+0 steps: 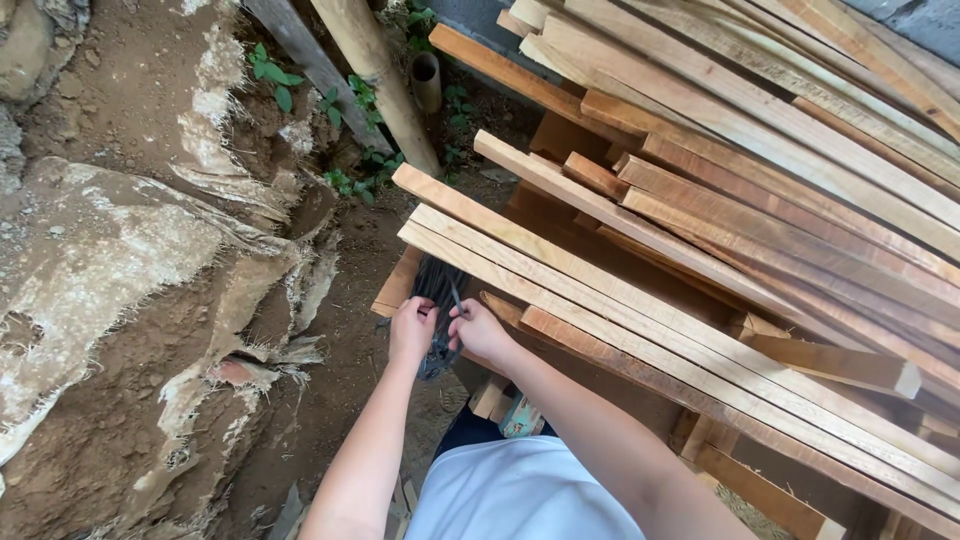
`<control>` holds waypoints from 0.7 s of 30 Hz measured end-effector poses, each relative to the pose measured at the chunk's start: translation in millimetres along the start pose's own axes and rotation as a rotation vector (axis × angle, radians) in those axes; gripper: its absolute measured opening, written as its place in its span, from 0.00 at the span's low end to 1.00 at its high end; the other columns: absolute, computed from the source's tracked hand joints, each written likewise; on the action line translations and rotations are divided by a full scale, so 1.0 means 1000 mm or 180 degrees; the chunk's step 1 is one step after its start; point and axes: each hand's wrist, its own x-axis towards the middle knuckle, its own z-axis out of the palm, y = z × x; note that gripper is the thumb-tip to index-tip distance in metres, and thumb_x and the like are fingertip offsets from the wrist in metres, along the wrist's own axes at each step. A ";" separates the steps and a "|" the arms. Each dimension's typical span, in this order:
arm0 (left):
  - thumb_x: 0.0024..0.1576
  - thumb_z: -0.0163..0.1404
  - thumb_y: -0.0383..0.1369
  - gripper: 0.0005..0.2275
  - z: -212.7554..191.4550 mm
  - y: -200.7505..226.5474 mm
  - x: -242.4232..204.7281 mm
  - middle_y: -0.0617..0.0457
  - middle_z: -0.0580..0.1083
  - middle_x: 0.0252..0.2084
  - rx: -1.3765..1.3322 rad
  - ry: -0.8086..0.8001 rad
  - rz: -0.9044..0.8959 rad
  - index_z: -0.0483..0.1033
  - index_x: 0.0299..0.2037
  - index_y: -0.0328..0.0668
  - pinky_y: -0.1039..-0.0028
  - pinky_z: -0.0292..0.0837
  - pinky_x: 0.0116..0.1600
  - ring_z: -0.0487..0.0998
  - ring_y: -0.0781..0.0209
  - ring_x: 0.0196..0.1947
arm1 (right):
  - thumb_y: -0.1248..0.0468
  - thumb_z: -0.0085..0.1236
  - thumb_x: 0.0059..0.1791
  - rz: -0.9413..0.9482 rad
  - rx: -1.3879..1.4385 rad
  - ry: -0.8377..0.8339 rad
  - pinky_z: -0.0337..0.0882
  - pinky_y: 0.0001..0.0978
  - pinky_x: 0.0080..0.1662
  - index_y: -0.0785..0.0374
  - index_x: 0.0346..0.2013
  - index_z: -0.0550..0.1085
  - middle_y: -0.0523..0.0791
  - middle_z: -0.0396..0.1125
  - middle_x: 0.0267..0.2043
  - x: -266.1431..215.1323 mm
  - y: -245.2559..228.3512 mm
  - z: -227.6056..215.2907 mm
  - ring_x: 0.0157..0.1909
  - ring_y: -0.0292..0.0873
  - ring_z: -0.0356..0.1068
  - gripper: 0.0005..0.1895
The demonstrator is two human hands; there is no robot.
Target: Tying bundles of thin wood strips together using plastic ties.
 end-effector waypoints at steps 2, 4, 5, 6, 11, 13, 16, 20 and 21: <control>0.53 0.60 0.34 0.07 0.003 -0.006 0.000 0.51 0.78 0.35 -0.0058 -0.0003 0.0035 0.80 0.40 0.49 0.63 0.80 0.43 0.83 0.50 0.38 | 0.73 0.41 0.49 -0.0025 -0.0183 -0.0156 0.70 0.29 0.21 0.67 0.43 0.69 0.46 0.68 0.21 -0.029 -0.020 -0.005 0.17 0.43 0.72 0.11; 0.53 0.60 0.33 0.08 -0.001 -0.003 -0.002 0.51 0.78 0.35 -0.0113 0.0002 0.0063 0.80 0.41 0.48 0.63 0.80 0.43 0.83 0.51 0.38 | 0.73 0.43 0.46 -0.0051 -0.0369 -0.0322 0.67 0.28 0.19 0.65 0.39 0.71 0.45 0.66 0.16 -0.048 -0.036 -0.019 0.14 0.43 0.70 0.10; 0.53 0.60 0.32 0.08 -0.005 0.003 -0.005 0.51 0.78 0.36 0.0030 -0.0041 0.0095 0.80 0.42 0.48 0.64 0.80 0.44 0.83 0.52 0.39 | 0.72 0.44 0.47 -0.0047 -0.0703 -0.0518 0.67 0.28 0.18 0.65 0.35 0.73 0.46 0.66 0.16 -0.053 -0.041 -0.030 0.14 0.42 0.69 0.08; 0.52 0.59 0.30 0.09 -0.009 0.010 -0.008 0.52 0.78 0.37 0.0174 -0.0088 0.0130 0.80 0.42 0.48 0.65 0.81 0.44 0.83 0.52 0.40 | 0.71 0.45 0.47 -0.0044 -0.1035 -0.0710 0.67 0.28 0.18 0.64 0.31 0.74 0.47 0.66 0.16 -0.058 -0.046 -0.042 0.15 0.42 0.69 0.08; 0.54 0.57 0.32 0.09 -0.015 0.029 -0.021 0.50 0.74 0.43 0.1001 -0.0359 0.0297 0.78 0.44 0.51 0.56 0.80 0.51 0.79 0.45 0.48 | 0.73 0.41 0.43 -0.0326 -0.1627 -0.0614 0.68 0.31 0.40 0.58 0.32 0.77 0.43 0.68 0.24 -0.137 -0.122 -0.137 0.32 0.42 0.70 0.15; 0.55 0.56 0.31 0.09 -0.013 0.036 -0.024 0.52 0.74 0.43 0.1058 -0.0338 0.0314 0.78 0.45 0.53 0.57 0.80 0.52 0.79 0.46 0.49 | 0.73 0.40 0.43 -0.0283 -0.1585 -0.0328 0.66 0.32 0.42 0.58 0.32 0.77 0.44 0.65 0.26 -0.146 -0.120 -0.192 0.35 0.43 0.68 0.16; 0.55 0.56 0.32 0.09 -0.003 0.029 -0.025 0.53 0.74 0.45 0.1240 -0.0166 0.0289 0.78 0.45 0.54 0.56 0.79 0.53 0.79 0.46 0.50 | 0.75 0.43 0.41 -0.0584 -0.1936 -0.0085 0.68 0.36 0.45 0.62 0.31 0.76 0.45 0.67 0.27 -0.141 -0.098 -0.281 0.36 0.46 0.69 0.13; 0.55 0.57 0.34 0.12 0.010 0.036 -0.041 0.54 0.72 0.51 0.1260 0.0376 0.0261 0.77 0.49 0.54 0.53 0.76 0.53 0.77 0.44 0.52 | 0.75 0.39 0.44 -0.0240 -0.1460 0.0461 0.67 0.30 0.34 0.60 0.28 0.73 0.43 0.65 0.20 -0.156 -0.070 -0.359 0.25 0.41 0.67 0.13; 0.56 0.56 0.35 0.13 0.013 0.043 -0.049 0.54 0.70 0.55 0.1218 0.0723 0.0298 0.76 0.51 0.53 0.50 0.74 0.54 0.75 0.42 0.53 | 0.74 0.40 0.45 -0.0117 -0.1253 0.0598 0.70 0.30 0.31 0.60 0.29 0.73 0.44 0.65 0.20 -0.157 -0.057 -0.378 0.22 0.41 0.69 0.12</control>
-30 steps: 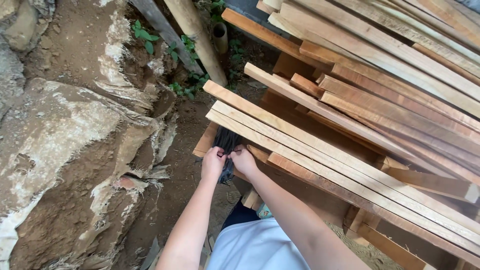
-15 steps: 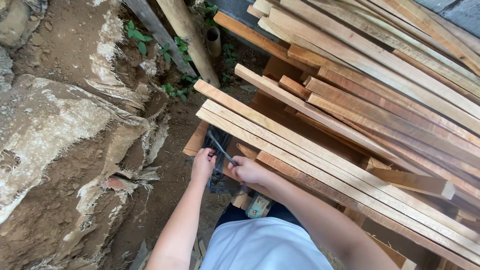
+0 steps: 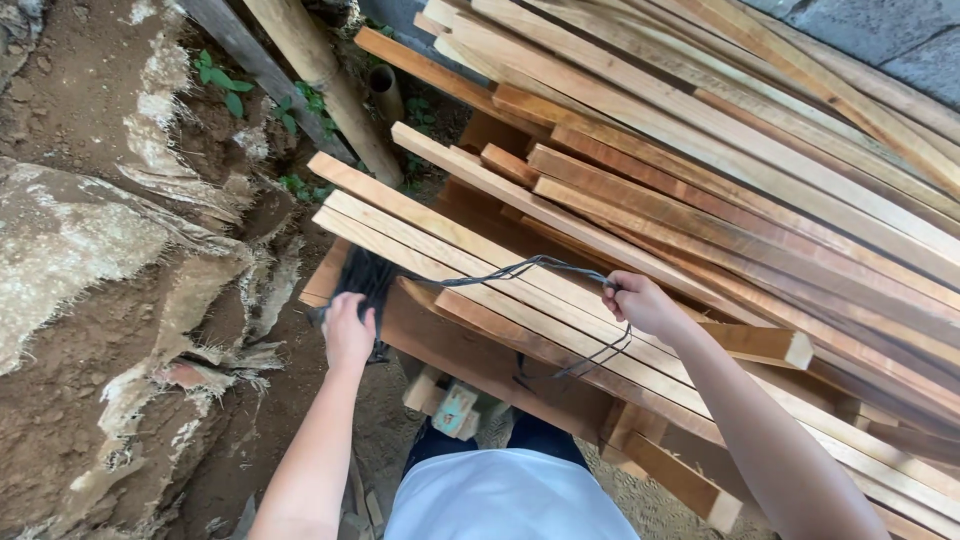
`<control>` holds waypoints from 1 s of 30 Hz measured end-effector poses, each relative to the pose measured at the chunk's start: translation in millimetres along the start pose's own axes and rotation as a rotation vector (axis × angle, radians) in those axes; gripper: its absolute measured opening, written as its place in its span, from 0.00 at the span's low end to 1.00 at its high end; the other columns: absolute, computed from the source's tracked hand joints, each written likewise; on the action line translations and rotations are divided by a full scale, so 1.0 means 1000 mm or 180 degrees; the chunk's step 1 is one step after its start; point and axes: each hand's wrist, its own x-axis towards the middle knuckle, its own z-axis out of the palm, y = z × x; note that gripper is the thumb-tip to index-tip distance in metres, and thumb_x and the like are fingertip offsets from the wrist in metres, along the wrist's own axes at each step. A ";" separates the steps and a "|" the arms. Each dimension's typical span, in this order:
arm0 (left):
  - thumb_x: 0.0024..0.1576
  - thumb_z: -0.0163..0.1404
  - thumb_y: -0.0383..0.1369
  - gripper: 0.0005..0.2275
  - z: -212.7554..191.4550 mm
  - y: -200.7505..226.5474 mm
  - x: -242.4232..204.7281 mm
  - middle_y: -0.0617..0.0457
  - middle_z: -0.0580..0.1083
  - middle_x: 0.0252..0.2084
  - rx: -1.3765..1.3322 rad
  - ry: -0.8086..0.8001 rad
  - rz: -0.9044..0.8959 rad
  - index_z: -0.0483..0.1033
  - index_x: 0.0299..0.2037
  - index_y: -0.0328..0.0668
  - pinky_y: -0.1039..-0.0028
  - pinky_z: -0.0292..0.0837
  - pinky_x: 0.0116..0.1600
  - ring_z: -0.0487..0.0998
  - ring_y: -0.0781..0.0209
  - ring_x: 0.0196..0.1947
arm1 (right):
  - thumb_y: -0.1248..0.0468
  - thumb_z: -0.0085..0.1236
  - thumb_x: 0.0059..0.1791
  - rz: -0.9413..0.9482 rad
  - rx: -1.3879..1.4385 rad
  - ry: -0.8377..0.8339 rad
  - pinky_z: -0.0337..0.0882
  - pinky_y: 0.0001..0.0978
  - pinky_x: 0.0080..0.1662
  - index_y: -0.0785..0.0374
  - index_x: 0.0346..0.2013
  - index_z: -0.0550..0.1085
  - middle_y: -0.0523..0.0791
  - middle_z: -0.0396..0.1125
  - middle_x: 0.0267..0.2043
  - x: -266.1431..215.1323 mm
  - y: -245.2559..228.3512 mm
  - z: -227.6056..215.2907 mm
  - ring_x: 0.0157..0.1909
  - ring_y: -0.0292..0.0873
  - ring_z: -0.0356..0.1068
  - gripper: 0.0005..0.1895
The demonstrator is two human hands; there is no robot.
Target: Tying bundles of thin wood strips together using plastic ties.
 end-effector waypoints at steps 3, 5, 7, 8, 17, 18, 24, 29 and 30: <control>0.60 0.54 0.37 0.09 -0.028 0.068 -0.030 0.61 0.68 0.53 -0.0232 0.0820 -0.0253 0.73 0.49 0.55 0.55 0.69 0.56 0.72 0.50 0.55 | 0.76 0.38 0.46 0.0072 0.0562 0.0163 0.75 0.31 0.35 0.63 0.33 0.71 0.46 0.66 0.24 -0.010 0.027 -0.009 0.26 0.41 0.70 0.12; 0.62 0.53 0.34 0.03 -0.018 0.106 -0.054 0.59 0.71 0.46 -0.0548 0.0939 0.0002 0.74 0.44 0.54 0.59 0.70 0.53 0.75 0.51 0.49 | 0.77 0.37 0.46 0.0048 0.0727 0.0143 0.76 0.31 0.35 0.62 0.35 0.70 0.46 0.66 0.25 -0.020 0.037 -0.015 0.27 0.41 0.71 0.12; 0.64 0.51 0.31 0.03 -0.016 0.162 -0.081 0.58 0.75 0.38 -0.0883 0.1065 0.0288 0.75 0.38 0.52 0.64 0.70 0.49 0.78 0.52 0.43 | 0.77 0.37 0.46 0.0001 0.0898 0.0155 0.77 0.30 0.36 0.62 0.36 0.69 0.47 0.66 0.26 -0.029 0.047 -0.019 0.28 0.41 0.72 0.13; 0.65 0.48 0.33 0.07 -0.017 0.199 -0.098 0.54 0.78 0.35 -0.1474 0.0603 0.0064 0.78 0.36 0.48 0.64 0.72 0.47 0.80 0.50 0.40 | 0.78 0.37 0.46 -0.0070 0.0985 0.0031 0.78 0.29 0.37 0.63 0.37 0.68 0.46 0.66 0.28 -0.031 0.052 -0.022 0.30 0.40 0.72 0.13; 0.70 0.26 0.51 0.22 0.008 0.402 -0.110 0.48 0.75 0.46 -0.4360 -0.1071 -0.1072 0.63 0.57 0.41 0.81 0.72 0.43 0.78 0.61 0.45 | 0.74 0.42 0.48 -0.0917 0.0112 -0.0912 0.76 0.36 0.40 0.64 0.36 0.71 0.48 0.70 0.30 -0.089 0.094 -0.038 0.35 0.45 0.74 0.09; 0.72 0.28 0.43 0.18 0.013 0.409 -0.108 0.57 0.78 0.32 -0.4295 -0.0807 -0.0911 0.71 0.42 0.48 0.86 0.73 0.33 0.80 0.68 0.33 | 0.71 0.48 0.48 -0.1046 -0.0235 -0.1091 0.76 0.43 0.43 0.66 0.39 0.73 0.52 0.72 0.33 -0.105 0.089 -0.043 0.39 0.49 0.75 0.07; 0.69 0.35 0.45 0.21 0.051 0.412 -0.147 0.59 0.78 0.21 -0.2299 -0.1884 -0.0465 0.78 0.28 0.54 0.71 0.75 0.39 0.81 0.61 0.30 | 0.50 0.54 0.55 -0.1332 0.0185 -0.0150 0.72 0.44 0.59 0.52 0.62 0.72 0.46 0.74 0.55 -0.091 0.052 -0.069 0.60 0.47 0.73 0.22; 0.61 0.42 0.35 0.11 0.074 0.416 -0.164 0.44 0.80 0.38 -0.1868 -0.2070 -0.0218 0.77 0.42 0.44 0.54 0.76 0.50 0.79 0.42 0.50 | 0.56 0.52 0.55 -0.1527 -0.0350 0.0134 0.75 0.49 0.50 0.56 0.50 0.76 0.50 0.76 0.40 -0.078 0.035 -0.032 0.49 0.55 0.76 0.13; 0.58 0.44 0.32 0.12 0.083 0.409 -0.165 0.41 0.79 0.45 -0.2002 -0.1997 -0.0156 0.75 0.50 0.44 0.50 0.75 0.55 0.77 0.39 0.55 | 0.57 0.50 0.56 -0.1562 -0.0373 0.0302 0.76 0.45 0.48 0.52 0.45 0.78 0.47 0.77 0.35 -0.062 0.041 -0.022 0.46 0.52 0.77 0.10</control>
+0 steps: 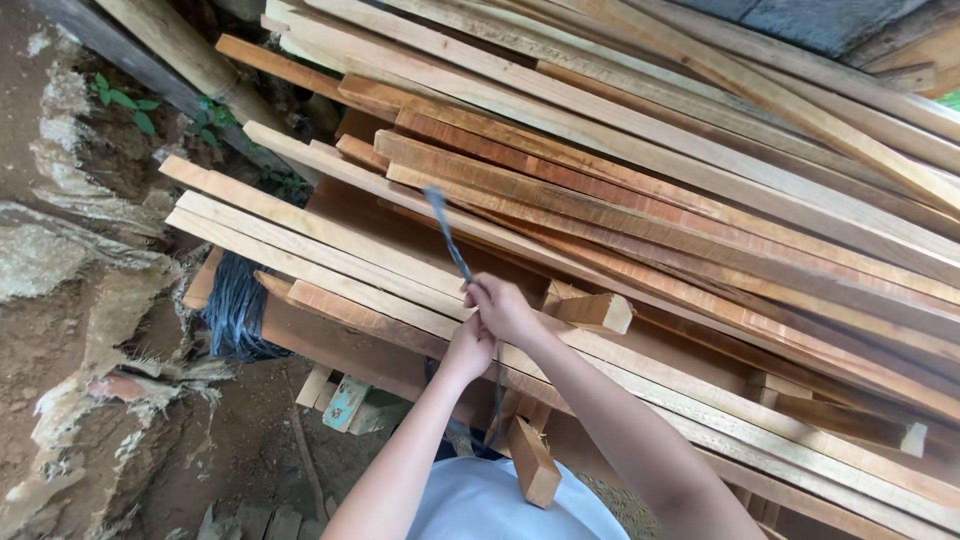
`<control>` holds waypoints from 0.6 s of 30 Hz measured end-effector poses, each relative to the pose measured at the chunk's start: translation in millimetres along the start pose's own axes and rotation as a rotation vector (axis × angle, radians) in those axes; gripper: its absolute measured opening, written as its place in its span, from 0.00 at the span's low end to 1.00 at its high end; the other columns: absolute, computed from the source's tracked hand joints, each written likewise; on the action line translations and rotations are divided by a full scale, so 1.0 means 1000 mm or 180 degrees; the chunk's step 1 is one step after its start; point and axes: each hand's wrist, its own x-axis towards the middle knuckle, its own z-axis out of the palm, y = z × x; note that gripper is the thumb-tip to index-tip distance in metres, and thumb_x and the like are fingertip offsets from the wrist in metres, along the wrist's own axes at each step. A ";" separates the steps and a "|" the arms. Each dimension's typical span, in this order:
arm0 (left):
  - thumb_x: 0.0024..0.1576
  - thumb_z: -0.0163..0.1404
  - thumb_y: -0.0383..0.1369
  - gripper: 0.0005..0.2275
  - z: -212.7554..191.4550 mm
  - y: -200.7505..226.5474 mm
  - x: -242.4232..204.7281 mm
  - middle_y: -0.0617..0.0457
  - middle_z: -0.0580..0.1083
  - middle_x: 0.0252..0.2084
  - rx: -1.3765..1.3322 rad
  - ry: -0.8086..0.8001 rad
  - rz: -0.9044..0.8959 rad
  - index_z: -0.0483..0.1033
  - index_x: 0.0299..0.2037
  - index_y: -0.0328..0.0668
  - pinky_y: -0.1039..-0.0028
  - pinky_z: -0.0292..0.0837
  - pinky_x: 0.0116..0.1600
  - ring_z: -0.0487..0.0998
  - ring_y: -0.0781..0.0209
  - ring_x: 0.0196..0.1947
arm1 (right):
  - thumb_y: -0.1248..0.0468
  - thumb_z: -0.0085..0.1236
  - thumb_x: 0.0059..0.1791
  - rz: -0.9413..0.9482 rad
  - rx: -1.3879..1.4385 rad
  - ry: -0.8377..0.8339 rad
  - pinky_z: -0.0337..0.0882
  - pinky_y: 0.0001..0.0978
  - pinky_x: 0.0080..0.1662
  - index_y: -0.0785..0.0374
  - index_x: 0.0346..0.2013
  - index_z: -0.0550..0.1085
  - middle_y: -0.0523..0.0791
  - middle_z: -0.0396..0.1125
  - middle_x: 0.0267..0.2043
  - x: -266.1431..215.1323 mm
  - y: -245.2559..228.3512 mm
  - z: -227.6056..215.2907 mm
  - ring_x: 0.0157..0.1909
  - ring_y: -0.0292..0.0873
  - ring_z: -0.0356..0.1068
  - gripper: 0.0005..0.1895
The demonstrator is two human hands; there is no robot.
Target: Tying bundles of thin wood strips together using plastic ties.
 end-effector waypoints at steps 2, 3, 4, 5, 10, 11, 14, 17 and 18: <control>0.61 0.48 0.37 0.11 -0.017 0.019 -0.016 0.42 0.80 0.43 -0.0168 0.0565 0.0109 0.78 0.48 0.42 0.56 0.78 0.52 0.79 0.42 0.51 | 0.61 0.50 0.54 -0.0006 -0.0162 0.0214 0.76 0.42 0.49 0.54 0.46 0.78 0.45 0.76 0.34 0.027 0.024 0.004 0.45 0.50 0.77 0.10; 0.63 0.52 0.41 0.13 -0.023 0.030 -0.021 0.43 0.81 0.41 -0.0319 0.1094 0.0261 0.80 0.46 0.41 0.62 0.80 0.48 0.82 0.45 0.48 | 0.65 0.49 0.53 -0.0006 -0.0337 0.0486 0.76 0.39 0.50 0.55 0.48 0.78 0.44 0.76 0.34 0.041 0.037 0.004 0.43 0.47 0.78 0.12; 0.63 0.52 0.41 0.13 -0.026 0.018 -0.029 0.43 0.81 0.41 -0.0335 0.1117 0.0237 0.80 0.46 0.41 0.62 0.80 0.48 0.82 0.45 0.48 | 0.65 0.49 0.53 -0.0014 -0.0343 0.0451 0.76 0.39 0.50 0.55 0.48 0.78 0.44 0.76 0.34 0.052 0.058 0.008 0.43 0.47 0.78 0.12; 0.65 0.50 0.39 0.12 -0.033 0.007 -0.033 0.43 0.80 0.40 -0.0780 0.1647 0.0005 0.79 0.44 0.38 0.63 0.78 0.49 0.81 0.49 0.46 | 0.63 0.49 0.53 0.0190 -0.0623 0.0265 0.76 0.42 0.51 0.55 0.49 0.78 0.46 0.76 0.37 0.068 0.077 0.014 0.45 0.50 0.77 0.13; 0.70 0.43 0.39 0.15 -0.051 -0.063 -0.028 0.60 0.71 0.28 -0.1992 0.2887 -0.0547 0.71 0.32 0.43 0.84 0.65 0.35 0.73 0.70 0.32 | 0.54 0.48 0.54 0.0918 -0.0884 -0.0504 0.74 0.44 0.55 0.50 0.53 0.79 0.47 0.77 0.46 0.105 0.107 0.033 0.53 0.50 0.76 0.16; 0.69 0.43 0.42 0.15 -0.047 -0.076 -0.024 0.57 0.72 0.31 -0.2272 0.3015 -0.0965 0.72 0.34 0.43 0.80 0.67 0.35 0.72 0.67 0.33 | 0.58 0.47 0.54 0.1001 -0.0555 -0.0663 0.72 0.47 0.57 0.52 0.52 0.79 0.49 0.76 0.47 0.106 0.109 0.037 0.55 0.54 0.74 0.16; 0.67 0.36 0.36 0.13 -0.031 -0.105 -0.011 0.48 0.73 0.42 -0.3521 0.2624 -0.1877 0.71 0.45 0.36 0.73 0.70 0.45 0.73 0.58 0.41 | 0.60 0.50 0.51 0.1215 0.0021 -0.0969 0.69 0.47 0.60 0.55 0.50 0.79 0.51 0.77 0.48 0.111 0.154 0.055 0.57 0.56 0.73 0.16; 0.67 0.35 0.32 0.16 -0.011 -0.126 0.008 0.37 0.71 0.57 -0.4787 0.1746 -0.2267 0.71 0.57 0.33 0.58 0.68 0.61 0.71 0.42 0.55 | 0.56 0.55 0.48 0.1512 0.0176 -0.1233 0.70 0.42 0.59 0.51 0.46 0.81 0.48 0.77 0.48 0.114 0.183 0.060 0.57 0.51 0.73 0.15; 0.66 0.40 0.37 0.18 -0.003 -0.133 0.015 0.32 0.69 0.63 -0.5105 0.1473 -0.2219 0.73 0.62 0.36 0.47 0.67 0.67 0.68 0.31 0.64 | 0.53 0.57 0.47 0.1689 0.0084 -0.1378 0.70 0.38 0.59 0.46 0.44 0.83 0.45 0.78 0.48 0.114 0.187 0.060 0.57 0.47 0.74 0.14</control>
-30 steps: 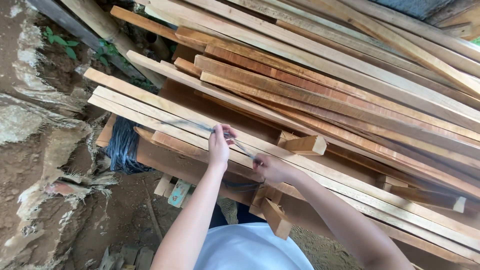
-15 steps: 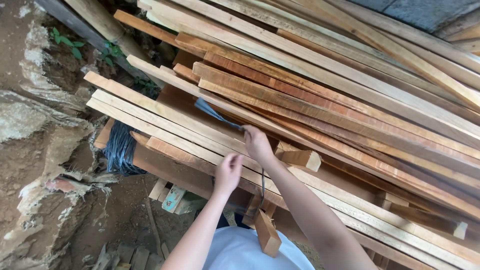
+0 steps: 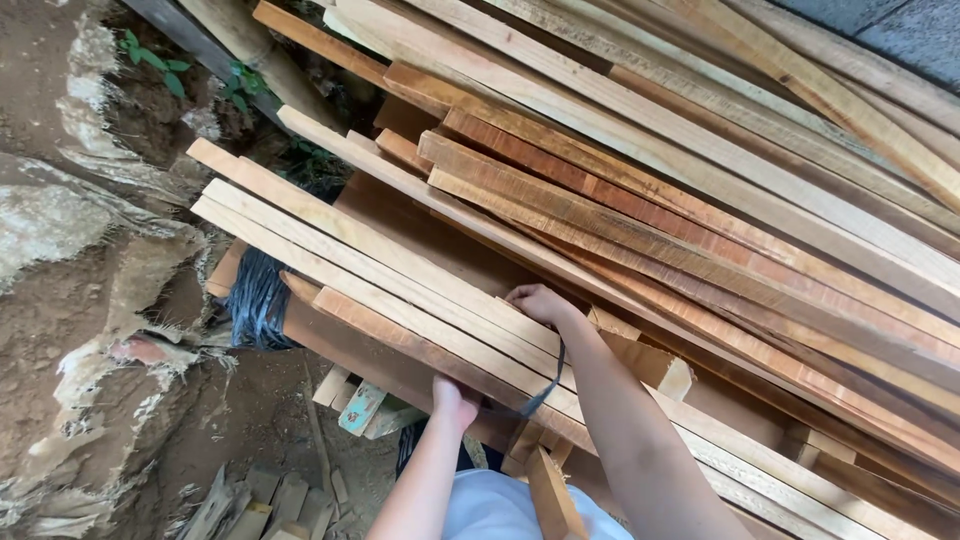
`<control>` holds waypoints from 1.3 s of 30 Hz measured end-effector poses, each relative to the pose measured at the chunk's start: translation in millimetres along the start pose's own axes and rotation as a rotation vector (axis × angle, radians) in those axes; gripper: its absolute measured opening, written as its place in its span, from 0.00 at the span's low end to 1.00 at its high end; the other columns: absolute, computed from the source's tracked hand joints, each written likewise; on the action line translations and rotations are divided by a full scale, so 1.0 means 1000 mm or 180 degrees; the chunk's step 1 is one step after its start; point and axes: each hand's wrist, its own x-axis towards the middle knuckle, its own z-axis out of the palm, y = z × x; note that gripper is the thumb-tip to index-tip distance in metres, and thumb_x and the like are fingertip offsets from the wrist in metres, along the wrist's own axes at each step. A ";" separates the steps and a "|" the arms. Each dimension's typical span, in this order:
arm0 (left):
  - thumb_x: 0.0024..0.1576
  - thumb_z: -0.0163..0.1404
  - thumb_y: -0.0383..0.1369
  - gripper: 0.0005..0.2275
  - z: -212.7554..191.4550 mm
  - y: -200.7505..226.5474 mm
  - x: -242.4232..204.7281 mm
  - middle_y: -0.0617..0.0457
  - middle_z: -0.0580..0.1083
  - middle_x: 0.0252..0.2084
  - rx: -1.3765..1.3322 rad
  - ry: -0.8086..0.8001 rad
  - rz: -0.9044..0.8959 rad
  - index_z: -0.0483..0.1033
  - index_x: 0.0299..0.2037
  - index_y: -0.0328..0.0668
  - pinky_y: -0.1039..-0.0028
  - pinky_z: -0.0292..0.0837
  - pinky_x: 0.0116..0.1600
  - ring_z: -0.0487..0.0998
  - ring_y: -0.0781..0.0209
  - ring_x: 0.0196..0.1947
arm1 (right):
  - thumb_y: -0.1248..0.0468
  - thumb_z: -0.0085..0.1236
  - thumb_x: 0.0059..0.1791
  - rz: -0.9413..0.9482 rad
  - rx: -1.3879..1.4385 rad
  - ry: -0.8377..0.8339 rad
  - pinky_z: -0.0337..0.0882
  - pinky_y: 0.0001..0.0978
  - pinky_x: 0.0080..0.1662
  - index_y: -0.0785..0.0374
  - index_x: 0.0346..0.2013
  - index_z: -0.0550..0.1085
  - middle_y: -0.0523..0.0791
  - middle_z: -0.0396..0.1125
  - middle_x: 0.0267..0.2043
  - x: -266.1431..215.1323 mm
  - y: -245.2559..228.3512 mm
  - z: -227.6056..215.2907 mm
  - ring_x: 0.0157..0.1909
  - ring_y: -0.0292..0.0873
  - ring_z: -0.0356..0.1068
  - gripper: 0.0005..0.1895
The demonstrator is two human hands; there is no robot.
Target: Tying bundles of thin wood strips together using plastic ties.
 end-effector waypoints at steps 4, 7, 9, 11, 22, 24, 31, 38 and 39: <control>0.67 0.40 0.36 0.18 0.003 -0.011 0.011 0.33 0.70 0.62 0.0090 0.0074 -0.0038 0.72 0.61 0.36 0.49 0.68 0.66 0.69 0.33 0.62 | 0.50 0.37 0.50 0.0668 -0.0524 -0.0270 0.51 0.47 0.76 0.69 0.63 0.72 0.60 0.60 0.71 -0.105 -0.103 -0.032 0.75 0.60 0.54 0.35; 0.67 0.39 0.36 0.18 0.003 -0.015 0.016 0.34 0.71 0.61 0.0254 0.0185 -0.0044 0.71 0.61 0.34 0.53 0.69 0.64 0.71 0.36 0.60 | 0.30 0.33 0.49 0.0959 -0.0189 -0.0556 0.36 0.45 0.78 0.69 0.73 0.59 0.56 0.47 0.78 -0.163 -0.159 -0.050 0.81 0.53 0.41 0.53; 0.68 0.38 0.35 0.17 -0.001 -0.021 0.016 0.36 0.72 0.60 0.0410 0.0305 -0.0052 0.71 0.61 0.33 0.57 0.71 0.62 0.73 0.39 0.57 | 0.26 0.34 0.47 0.1124 -0.0062 -0.0484 0.34 0.44 0.78 0.66 0.74 0.56 0.53 0.44 0.80 -0.198 -0.193 -0.062 0.81 0.51 0.39 0.56; 0.68 0.38 0.35 0.17 -0.003 -0.024 0.015 0.36 0.72 0.59 0.0489 0.0349 -0.0048 0.70 0.61 0.33 0.59 0.72 0.61 0.74 0.41 0.56 | 0.26 0.33 0.48 0.1035 -0.0218 -0.0521 0.35 0.44 0.78 0.67 0.73 0.58 0.53 0.47 0.79 -0.139 -0.137 -0.045 0.81 0.51 0.41 0.55; 0.63 0.35 0.36 0.22 -0.068 -0.058 0.016 0.33 0.72 0.58 0.3501 0.0060 0.0542 0.67 0.59 0.22 0.66 0.66 0.62 0.73 0.47 0.56 | 0.54 0.35 0.55 -0.1163 0.0362 0.1304 0.70 0.39 0.58 0.62 0.51 0.77 0.46 0.76 0.54 -0.176 -0.040 -0.009 0.56 0.47 0.74 0.24; 0.64 0.38 0.35 0.19 -0.067 -0.055 0.004 0.35 0.77 0.45 0.3391 -0.0213 0.0423 0.70 0.52 0.19 0.70 0.80 0.42 0.81 0.52 0.38 | 0.70 0.42 0.52 -0.2060 -0.0558 0.1850 0.66 0.41 0.60 0.69 0.50 0.76 0.49 0.73 0.56 -0.196 -0.015 0.007 0.58 0.51 0.71 0.17; 0.66 0.34 0.45 0.24 -0.072 -0.046 -0.024 0.41 0.81 0.36 0.5212 -0.0806 0.1510 0.80 0.40 0.32 0.65 0.74 0.46 0.80 0.48 0.34 | 0.79 0.39 0.37 -0.2233 -0.0644 0.1412 0.57 0.45 0.71 0.63 0.62 0.70 0.50 0.62 0.70 -0.273 0.018 0.008 0.77 0.55 0.50 0.38; 0.66 0.32 0.46 0.25 -0.096 -0.043 -0.031 0.46 0.82 0.40 0.5524 -0.0854 0.1598 0.82 0.44 0.36 0.69 0.77 0.49 0.83 0.52 0.39 | 0.68 0.54 0.45 -0.2579 -0.2021 0.1618 0.63 0.40 0.65 0.61 0.62 0.71 0.44 0.63 0.69 -0.278 0.046 -0.003 0.71 0.48 0.58 0.28; 0.65 0.32 0.49 0.27 -0.096 -0.043 -0.028 0.40 0.81 0.42 0.5805 -0.0772 0.1728 0.82 0.41 0.36 0.65 0.75 0.52 0.82 0.44 0.42 | 0.66 0.56 0.45 -0.2663 -0.1898 0.1618 0.63 0.43 0.65 0.61 0.60 0.72 0.45 0.63 0.68 -0.273 0.050 -0.009 0.70 0.51 0.59 0.27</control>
